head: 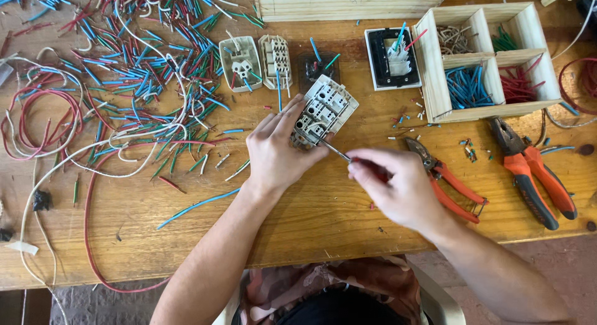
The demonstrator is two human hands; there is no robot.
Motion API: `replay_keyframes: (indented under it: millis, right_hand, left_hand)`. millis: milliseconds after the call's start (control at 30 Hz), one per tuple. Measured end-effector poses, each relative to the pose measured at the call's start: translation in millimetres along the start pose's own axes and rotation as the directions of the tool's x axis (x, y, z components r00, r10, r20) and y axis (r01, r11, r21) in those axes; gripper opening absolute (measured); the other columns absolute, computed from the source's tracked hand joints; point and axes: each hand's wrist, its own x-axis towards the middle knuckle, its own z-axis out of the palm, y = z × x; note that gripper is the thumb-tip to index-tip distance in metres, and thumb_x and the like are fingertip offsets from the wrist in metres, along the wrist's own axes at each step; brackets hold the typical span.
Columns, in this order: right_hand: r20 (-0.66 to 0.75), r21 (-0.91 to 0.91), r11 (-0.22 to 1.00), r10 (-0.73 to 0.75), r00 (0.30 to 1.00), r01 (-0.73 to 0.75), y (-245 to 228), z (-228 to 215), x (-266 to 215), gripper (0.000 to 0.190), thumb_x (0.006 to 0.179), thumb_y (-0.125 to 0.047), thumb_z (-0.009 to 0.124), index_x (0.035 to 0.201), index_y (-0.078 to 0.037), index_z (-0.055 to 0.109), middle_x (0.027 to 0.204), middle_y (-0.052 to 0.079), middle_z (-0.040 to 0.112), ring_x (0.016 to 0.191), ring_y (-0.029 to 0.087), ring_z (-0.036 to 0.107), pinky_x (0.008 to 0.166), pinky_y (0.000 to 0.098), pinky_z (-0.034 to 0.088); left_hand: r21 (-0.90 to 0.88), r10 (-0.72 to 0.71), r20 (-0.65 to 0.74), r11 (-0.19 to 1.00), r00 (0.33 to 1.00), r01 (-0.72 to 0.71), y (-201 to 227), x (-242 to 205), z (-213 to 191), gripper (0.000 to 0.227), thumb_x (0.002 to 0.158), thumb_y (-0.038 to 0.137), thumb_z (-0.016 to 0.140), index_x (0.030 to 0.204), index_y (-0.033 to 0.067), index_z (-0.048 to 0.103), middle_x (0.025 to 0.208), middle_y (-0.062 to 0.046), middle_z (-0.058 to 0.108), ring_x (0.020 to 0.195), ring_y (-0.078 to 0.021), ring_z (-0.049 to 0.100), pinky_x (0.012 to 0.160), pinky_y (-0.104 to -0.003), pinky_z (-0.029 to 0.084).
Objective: The person assembles electrical components by inserting colored wires into terminal blocks and securing them with a screwdriver. They handle multiple wire colors and use pliers to strip or cut wires as needed.
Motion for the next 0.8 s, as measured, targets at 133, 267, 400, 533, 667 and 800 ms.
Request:
replay_keyframes:
  millis: [133,267,400,533,667,800]
  right_hand:
    - [-0.094,-0.401,0.878,-0.323,0.942,0.261,7,9,-6,0.02,0.089,-0.011,0.074,0.108,-0.012,0.08,0.079,0.002,0.07,0.051,0.013,0.058,0.041,0.0238,0.044]
    - [-0.073,-0.556,0.769,-0.424,0.903,0.316,6,8,-5,0.02,0.088,-0.004,0.075,0.106,-0.011,0.081,0.083,0.006,0.066,0.064,0.017,0.064,0.05,0.0262,0.054]
    - [-0.124,-0.391,0.893,-0.291,0.949,0.223,-9,6,2,0.032,0.09,-0.009,0.076,0.121,-0.004,0.075,0.082,0.013,0.067,0.063,0.025,0.067,0.05,0.0346,0.056]
    - [-0.02,-0.209,0.975,-0.085,0.996,0.079,6,1,2,0.025,0.1,-0.017,0.063,0.113,0.001,0.073,0.078,0.018,0.071,0.061,0.029,0.071,0.051,0.0355,0.058]
    - [-0.051,-0.295,0.937,-0.21,0.976,0.186,-2,2,6,0.015,0.096,-0.011,0.064,0.098,-0.004,0.077,0.067,0.011,0.068,0.058,0.026,0.065,0.051,0.0352,0.051]
    - [-0.068,-0.55,0.749,-0.482,0.874,0.37,0,4,4,0.023,0.084,-0.004,0.077,0.107,-0.006,0.078,0.083,0.011,0.068,0.076,0.028,0.064,0.064,0.0399,0.054]
  left_hand:
    - [0.004,-0.012,0.002,1.0,1.0,0.012,3,1,-2,0.064,0.059,0.036,0.093,0.112,0.0041,0.076,0.116,-0.01,0.078,0.087,-0.0309,0.078,0.077,-0.043,0.063]
    - [-0.027,-0.035,0.022,0.999,0.999,0.035,2,2,-3,0.064,0.058,0.033,0.093,0.112,0.0033,0.076,0.114,-0.012,0.078,0.087,-0.0324,0.078,0.078,-0.042,0.063]
    - [-0.085,-0.044,0.008,0.995,0.999,0.044,-1,3,-3,0.065,0.058,0.033,0.094,0.112,0.0013,0.075,0.115,-0.014,0.078,0.09,-0.0353,0.078,0.08,-0.043,0.063]
    - [-0.055,-0.023,-0.017,0.998,1.0,0.022,1,4,-4,0.062,0.061,0.033,0.093,0.11,0.0014,0.075,0.114,-0.015,0.078,0.09,-0.0345,0.078,0.08,-0.043,0.063]
    - [-0.024,-0.022,-0.008,0.999,1.0,0.022,1,6,-5,0.061,0.059,0.031,0.092,0.11,0.0012,0.076,0.111,-0.016,0.078,0.09,-0.0344,0.078,0.08,-0.042,0.063]
    - [0.002,-0.037,-0.008,0.999,0.999,0.037,-5,1,0,0.063,0.057,0.031,0.09,0.111,0.0026,0.076,0.111,-0.013,0.079,0.091,-0.0333,0.078,0.081,-0.042,0.063]
